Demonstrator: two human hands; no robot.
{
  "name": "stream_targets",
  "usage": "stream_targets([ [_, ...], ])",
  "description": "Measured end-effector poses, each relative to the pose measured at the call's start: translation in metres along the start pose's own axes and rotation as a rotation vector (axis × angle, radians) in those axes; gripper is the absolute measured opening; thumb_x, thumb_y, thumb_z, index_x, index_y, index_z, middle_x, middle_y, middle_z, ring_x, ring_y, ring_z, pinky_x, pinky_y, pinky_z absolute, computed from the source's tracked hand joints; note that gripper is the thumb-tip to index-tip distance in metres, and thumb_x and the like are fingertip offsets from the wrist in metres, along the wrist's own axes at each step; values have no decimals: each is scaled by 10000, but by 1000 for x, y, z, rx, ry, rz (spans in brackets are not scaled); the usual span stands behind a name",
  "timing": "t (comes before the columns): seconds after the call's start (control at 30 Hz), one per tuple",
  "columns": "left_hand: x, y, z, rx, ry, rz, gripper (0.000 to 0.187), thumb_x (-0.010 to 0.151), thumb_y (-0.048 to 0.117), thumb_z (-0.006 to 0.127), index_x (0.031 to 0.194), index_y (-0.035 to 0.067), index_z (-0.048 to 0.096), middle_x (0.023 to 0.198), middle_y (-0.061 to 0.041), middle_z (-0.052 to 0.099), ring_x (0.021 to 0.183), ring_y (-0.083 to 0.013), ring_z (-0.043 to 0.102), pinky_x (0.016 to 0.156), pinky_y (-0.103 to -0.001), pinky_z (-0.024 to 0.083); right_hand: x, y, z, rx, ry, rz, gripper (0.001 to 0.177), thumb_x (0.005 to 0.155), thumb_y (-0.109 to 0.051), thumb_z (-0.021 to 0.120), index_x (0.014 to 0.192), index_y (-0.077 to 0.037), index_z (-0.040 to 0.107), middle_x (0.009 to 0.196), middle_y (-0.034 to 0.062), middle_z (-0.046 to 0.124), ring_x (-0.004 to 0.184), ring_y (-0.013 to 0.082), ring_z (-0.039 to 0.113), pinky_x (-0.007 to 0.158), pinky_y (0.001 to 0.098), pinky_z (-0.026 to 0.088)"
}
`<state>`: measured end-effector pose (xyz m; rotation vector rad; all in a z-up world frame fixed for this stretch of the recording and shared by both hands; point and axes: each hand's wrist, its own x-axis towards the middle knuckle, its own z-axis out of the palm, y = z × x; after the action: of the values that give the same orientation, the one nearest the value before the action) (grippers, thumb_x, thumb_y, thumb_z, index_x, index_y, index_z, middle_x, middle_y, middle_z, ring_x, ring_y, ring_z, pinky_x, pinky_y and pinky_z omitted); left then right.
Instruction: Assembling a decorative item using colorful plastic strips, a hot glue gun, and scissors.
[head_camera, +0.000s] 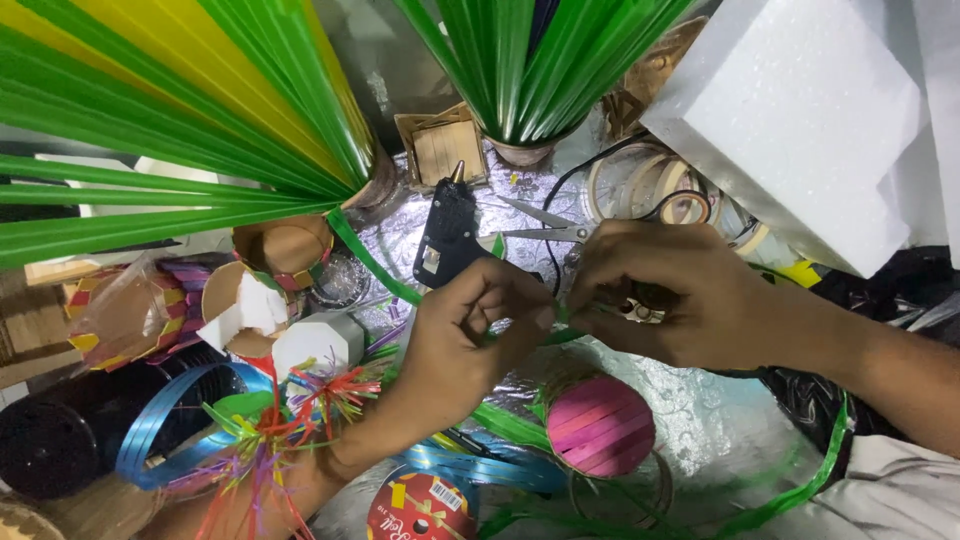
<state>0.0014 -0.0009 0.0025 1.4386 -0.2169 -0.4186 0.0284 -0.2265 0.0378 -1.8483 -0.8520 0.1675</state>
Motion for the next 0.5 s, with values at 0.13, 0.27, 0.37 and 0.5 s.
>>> stream_targets([
  [0.13,0,2,0,94,3,112,135,924,-2,728,996,65,636,907,-56,707,826,-132,669,742,-255,561,-2,4,5,-52,4,-10,174,862,-66,791,999,-29,690,896,85,684,696,159,677,575,254,531],
  [0.27,-3,10,-1,198,-30,264,102,943,32,730,996,53,644,924,-75,679,760,-178,640,666,-282,524,1,2,6,-53,-14,-3,139,866,-98,789,959,-53,695,838,55,688,628,138,647,557,255,505],
  [0.37,-4,6,0,260,-39,445,151,939,-17,742,1042,-4,632,970,-132,660,768,-214,649,654,-290,552,1,2,5,-57,-41,-2,84,879,-87,768,934,-62,709,800,57,673,659,172,667,570,282,510],
  [0.5,-6,6,-1,456,-60,760,158,944,-28,732,1042,-3,610,963,-142,669,800,-272,666,685,-377,544,-3,6,4,-104,-74,-7,46,909,-109,729,938,-79,710,821,55,662,655,181,668,577,296,494],
])
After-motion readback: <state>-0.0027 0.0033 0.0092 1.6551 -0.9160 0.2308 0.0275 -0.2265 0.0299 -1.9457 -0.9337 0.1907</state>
